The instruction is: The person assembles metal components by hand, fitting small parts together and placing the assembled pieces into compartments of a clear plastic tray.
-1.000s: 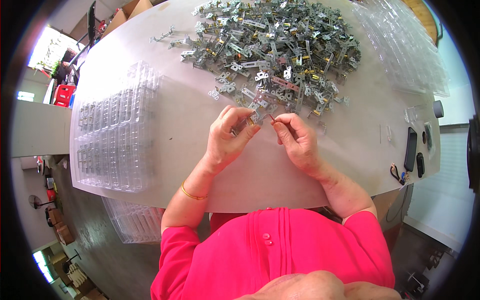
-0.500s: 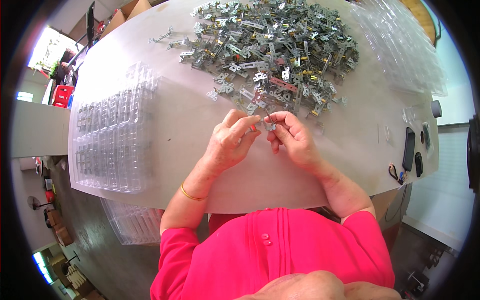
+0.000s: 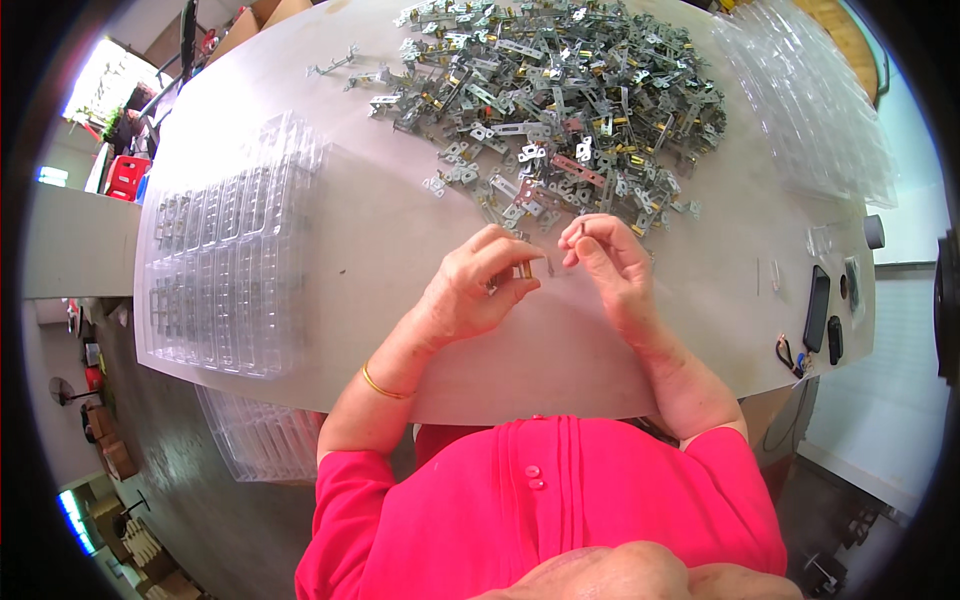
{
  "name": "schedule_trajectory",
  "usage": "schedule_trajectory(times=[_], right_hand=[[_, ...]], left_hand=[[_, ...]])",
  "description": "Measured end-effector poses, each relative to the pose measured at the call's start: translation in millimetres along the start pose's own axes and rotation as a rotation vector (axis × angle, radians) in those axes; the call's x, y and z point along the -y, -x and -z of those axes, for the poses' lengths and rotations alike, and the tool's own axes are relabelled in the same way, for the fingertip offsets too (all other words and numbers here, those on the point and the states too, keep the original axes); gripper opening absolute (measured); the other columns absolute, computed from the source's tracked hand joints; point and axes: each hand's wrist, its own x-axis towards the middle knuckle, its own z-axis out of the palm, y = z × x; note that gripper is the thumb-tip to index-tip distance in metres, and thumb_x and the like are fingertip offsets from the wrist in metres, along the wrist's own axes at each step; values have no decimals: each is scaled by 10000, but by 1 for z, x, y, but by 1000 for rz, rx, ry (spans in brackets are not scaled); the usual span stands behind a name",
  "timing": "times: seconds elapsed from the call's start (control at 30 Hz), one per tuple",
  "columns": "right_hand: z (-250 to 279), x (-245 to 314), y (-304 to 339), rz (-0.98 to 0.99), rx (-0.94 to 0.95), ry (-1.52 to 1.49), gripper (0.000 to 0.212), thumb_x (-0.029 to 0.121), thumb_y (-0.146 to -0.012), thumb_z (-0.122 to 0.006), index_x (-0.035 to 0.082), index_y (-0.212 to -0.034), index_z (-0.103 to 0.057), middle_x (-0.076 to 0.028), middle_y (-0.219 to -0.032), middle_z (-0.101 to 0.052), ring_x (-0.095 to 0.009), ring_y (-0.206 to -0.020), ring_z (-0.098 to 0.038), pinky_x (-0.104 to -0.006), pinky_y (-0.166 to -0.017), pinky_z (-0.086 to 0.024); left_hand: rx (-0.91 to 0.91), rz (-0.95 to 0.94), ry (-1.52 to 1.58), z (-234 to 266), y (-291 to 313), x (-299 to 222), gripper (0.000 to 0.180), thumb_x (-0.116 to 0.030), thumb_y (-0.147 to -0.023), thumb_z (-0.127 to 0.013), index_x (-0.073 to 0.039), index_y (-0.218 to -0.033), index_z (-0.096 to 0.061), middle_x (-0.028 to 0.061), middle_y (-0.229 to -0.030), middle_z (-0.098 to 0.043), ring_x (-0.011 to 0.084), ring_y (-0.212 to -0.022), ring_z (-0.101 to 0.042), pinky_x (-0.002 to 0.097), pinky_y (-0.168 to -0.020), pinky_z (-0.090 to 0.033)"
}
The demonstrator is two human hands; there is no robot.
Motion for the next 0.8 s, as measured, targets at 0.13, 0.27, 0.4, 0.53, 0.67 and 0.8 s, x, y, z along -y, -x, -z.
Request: schedule_trajectory(times=[0.13, 0.27, 0.4, 0.53, 0.67, 0.8], right_hand=[[3, 6, -3, 315, 82, 193, 64, 43, -965, -652, 43, -1023, -625, -66, -1087, -645, -139, -925, -614, -283, -860, -497], [1, 8, -3, 440, 202, 484, 137, -21, -888, -712, 23, -993, -635, -109, -1117, -652, -200, -954, -647, -303, -849, -511], [0, 3, -1, 432, 184, 541, 143, -24, -873, -726, 20, -981, -644, -115, -1090, -655, -215, -937, -652, -304, -828, -516], [-1, 0, 2, 262, 79, 225, 97, -9, -938, -666, 23, -1026, -643, -76, -1078, -667, -176, -956, -659, -311, -879, -527], [4, 2, -3, -3, -19, -344, 94, 64, -1025, -574, 41, -1084, -644, -36, -1086, -669, -147, -1002, -666, -345, -950, -555], [7, -1, -5, -60, -55, -489, 112, 104, -1037, -564, 56, -1096, -646, -39, -1083, -677, -155, -1024, -668, -367, -970, -559]], left_hand=[[-45, 96, 65, 7, -1, 8, 266, -21, -805, -796, 0, -1036, -665, 43, -850, -587, 96, -711, -562, 255, -633, -466], [-41, 189, 186, 6, 0, 10, 236, -35, -840, -789, 15, -1029, -658, 9, -851, -568, 60, -725, -528, 233, -631, -443], [24, 207, 245, 6, 0, 10, 268, -117, -891, -769, 3, -1101, -654, 5, -879, -576, 55, -744, -532, 215, -621, -437], [125, 446, 587, 18, -2, -2, 317, -193, -961, -690, -9, -1213, -636, 36, -954, -624, 81, -781, -581, 229, -680, -474], [-41, 335, 1020, 16, 1, 18, 353, -161, -1014, -576, 24, -1314, -584, 85, -1124, -669, 156, -968, -647, 318, -876, -509], [-67, 276, 861, 12, 2, 15, 418, -122, -994, -628, 9, -1382, -543, 98, -1320, -614, 167, -1169, -590, 325, -1005, -485]])
